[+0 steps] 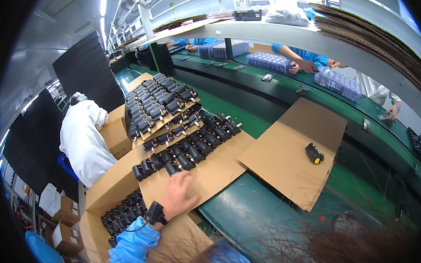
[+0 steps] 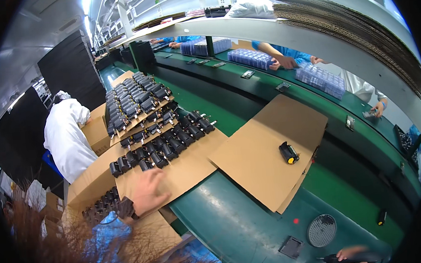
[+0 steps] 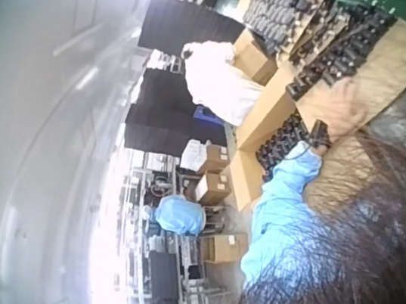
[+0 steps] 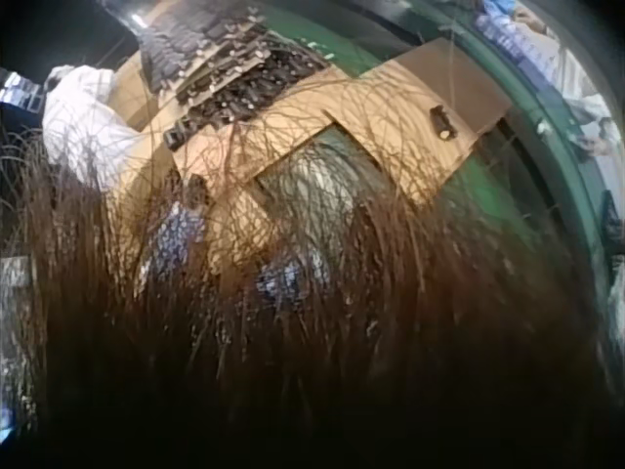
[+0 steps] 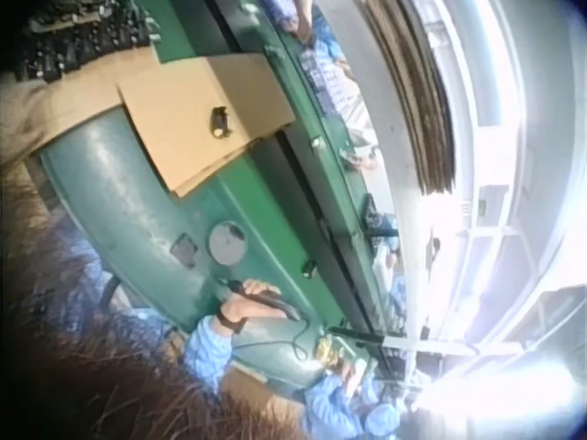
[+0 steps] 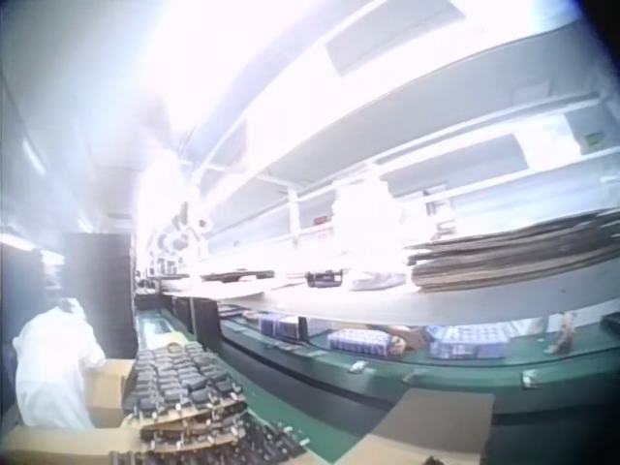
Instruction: Assembling small black plastic components using a handheld electric screwdriver on a factory production line.
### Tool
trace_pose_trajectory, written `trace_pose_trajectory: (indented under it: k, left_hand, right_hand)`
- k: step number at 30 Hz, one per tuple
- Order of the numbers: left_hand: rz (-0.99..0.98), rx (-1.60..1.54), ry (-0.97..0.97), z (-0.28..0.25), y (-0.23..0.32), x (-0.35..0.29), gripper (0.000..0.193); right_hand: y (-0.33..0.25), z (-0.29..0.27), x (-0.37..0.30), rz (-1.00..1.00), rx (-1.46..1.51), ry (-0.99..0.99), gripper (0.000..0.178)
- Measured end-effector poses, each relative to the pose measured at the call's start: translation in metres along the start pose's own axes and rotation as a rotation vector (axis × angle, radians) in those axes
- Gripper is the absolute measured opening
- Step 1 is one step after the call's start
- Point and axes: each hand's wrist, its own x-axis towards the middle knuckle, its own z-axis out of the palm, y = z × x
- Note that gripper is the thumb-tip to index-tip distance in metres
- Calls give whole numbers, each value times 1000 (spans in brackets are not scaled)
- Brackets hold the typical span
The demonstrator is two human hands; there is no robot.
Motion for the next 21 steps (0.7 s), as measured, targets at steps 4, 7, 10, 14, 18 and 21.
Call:
trace_pose_trajectory:
  k: [4,7,10,14,18,21]
  left_hand:
    - [129,-16,-225,-2,32,4,73]
    - [151,41,-231,23,26,2,72]
    - [137,40,-296,26,28,-1,74]
    - [148,16,-281,35,28,0,79]
    - [106,-248,-178,24,50,27,72]
    - [47,-391,-140,30,72,77,65]
  right_hand:
    - [1,7,-1,20,-23,-22,74]
    - [9,-4,23,-7,73,-394,73]
    - [3,5,3,-14,73,-371,72]
    - [-3,16,-8,-14,-53,33,71]
    - [15,-5,1,-132,-63,-6,65]
    - [16,16,0,-154,-41,110,66]
